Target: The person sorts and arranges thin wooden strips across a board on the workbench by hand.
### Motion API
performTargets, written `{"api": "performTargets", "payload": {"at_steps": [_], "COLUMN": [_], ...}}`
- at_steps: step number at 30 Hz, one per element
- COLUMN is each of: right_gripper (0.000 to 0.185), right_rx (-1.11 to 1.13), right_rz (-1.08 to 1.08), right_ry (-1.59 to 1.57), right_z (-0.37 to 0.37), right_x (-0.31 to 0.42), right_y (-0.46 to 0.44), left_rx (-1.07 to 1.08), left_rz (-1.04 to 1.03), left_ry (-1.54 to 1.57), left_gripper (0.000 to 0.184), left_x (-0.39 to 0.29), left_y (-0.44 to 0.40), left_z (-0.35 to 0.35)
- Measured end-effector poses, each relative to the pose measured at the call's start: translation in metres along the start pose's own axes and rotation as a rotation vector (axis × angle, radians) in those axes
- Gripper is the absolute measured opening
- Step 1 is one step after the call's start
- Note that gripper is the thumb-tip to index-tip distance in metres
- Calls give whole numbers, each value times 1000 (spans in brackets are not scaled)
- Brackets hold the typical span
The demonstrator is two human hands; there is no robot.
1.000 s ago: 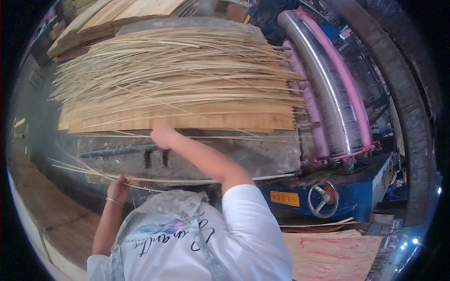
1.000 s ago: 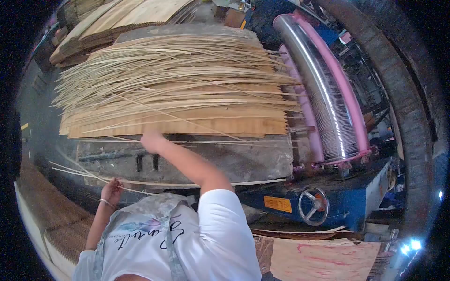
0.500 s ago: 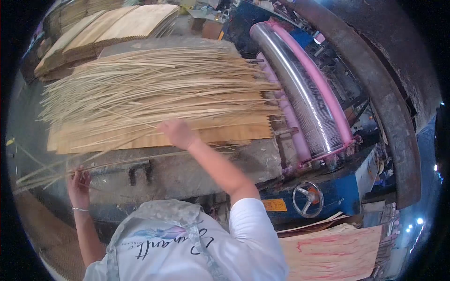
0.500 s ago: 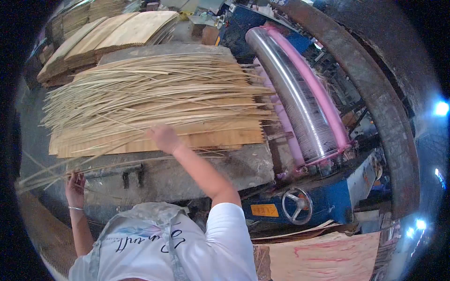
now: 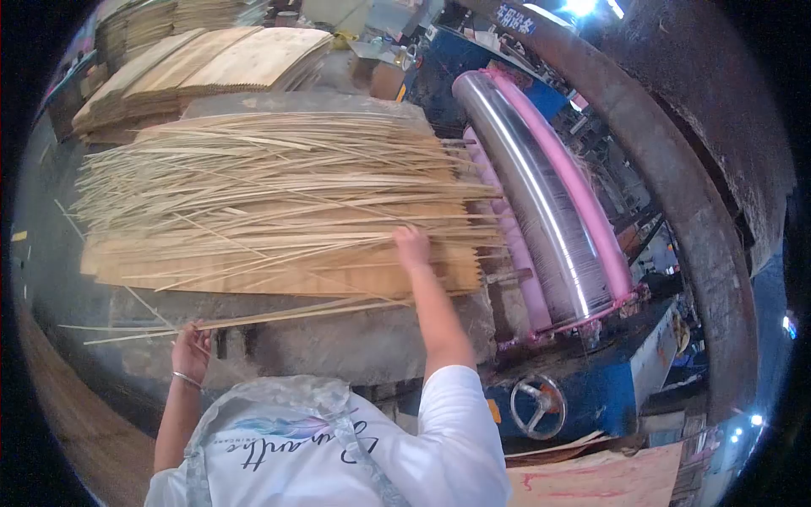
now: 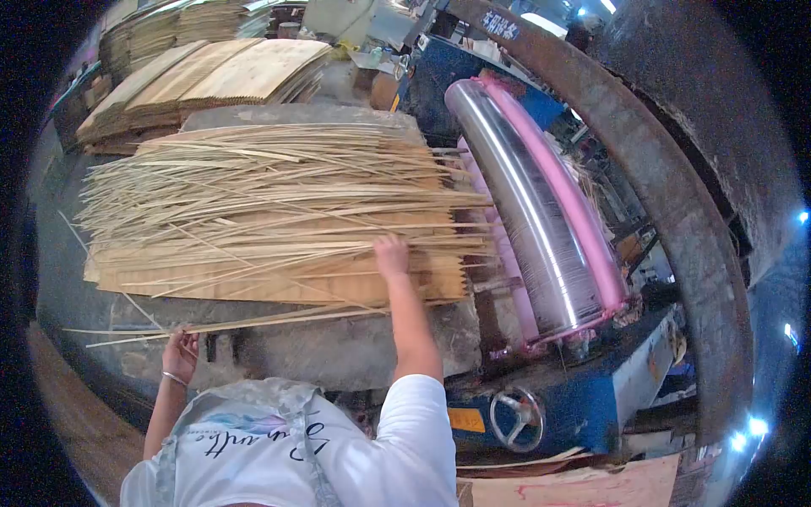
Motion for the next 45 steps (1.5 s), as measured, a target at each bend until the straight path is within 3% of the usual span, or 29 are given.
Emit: {"api": "performTargets", "payload": {"at_steps": [2,4,7,10,13,15,17,19,21,25,29,31,35,42,45], "right_gripper": [18,19,19,18,19,27,31,36,41,48,41,34,21,22,26], "right_rx": [275,228,276,507,325,447,327,238,250,131,94,104,181,139,168], "right_rz": [-220,-508,-717,-913,-677,-611,-500,-236,-107,1,-105,-142,-207,-507,-672], "right_ry": [228,313,515,233,101,-169,-410,-541,-622,-417,-243,-195,-118,105,237], "right_z": [-11,-2,22,9,27,74,115,136,135,136,88,53,8,23,37], "right_x": [-54,-109,-147,-160,-109,-46,6,57,101,152,124,101,49,-59,-111], "right_y": [0,10,28,34,20,14,18,23,32,29,18,24,37,62,80], "left_rx": [-24,-38,53,29,-13,2,66,49,66,168,176,213,178,202,363], "left_rz": [25,57,60,94,60,6,-42,-81,-84,-113,8,198,278,402,440], "left_ry": [-11,-38,-119,-108,-91,-90,-99,-73,-33,-62,-44,-9,-7,-7,-117], "left_gripper": [12,13,13,13,14,15,17,18,18,19,16,12,14,18,19], "left_x": [10,21,36,44,39,28,16,3,-9,-14,47,92,146,230,275], "left_y": [0,-2,-10,-17,-23,-28,-35,-36,-39,-51,-92,-108,-112,-100,-98], "left_z": [-10,-15,-33,-46,-63,-74,-83,-95,-101,-120,-111,-113,-141,-233,-289]}}
Point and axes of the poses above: each hand's wrist, its own y-axis away from the middle knuckle, its own z-axis out of the back of the hand, x = y × z, the point moved 9 cm from there along -y, towards the middle knuckle, and after that the axes turned 8 degrees about x, right-handed, at the moved point
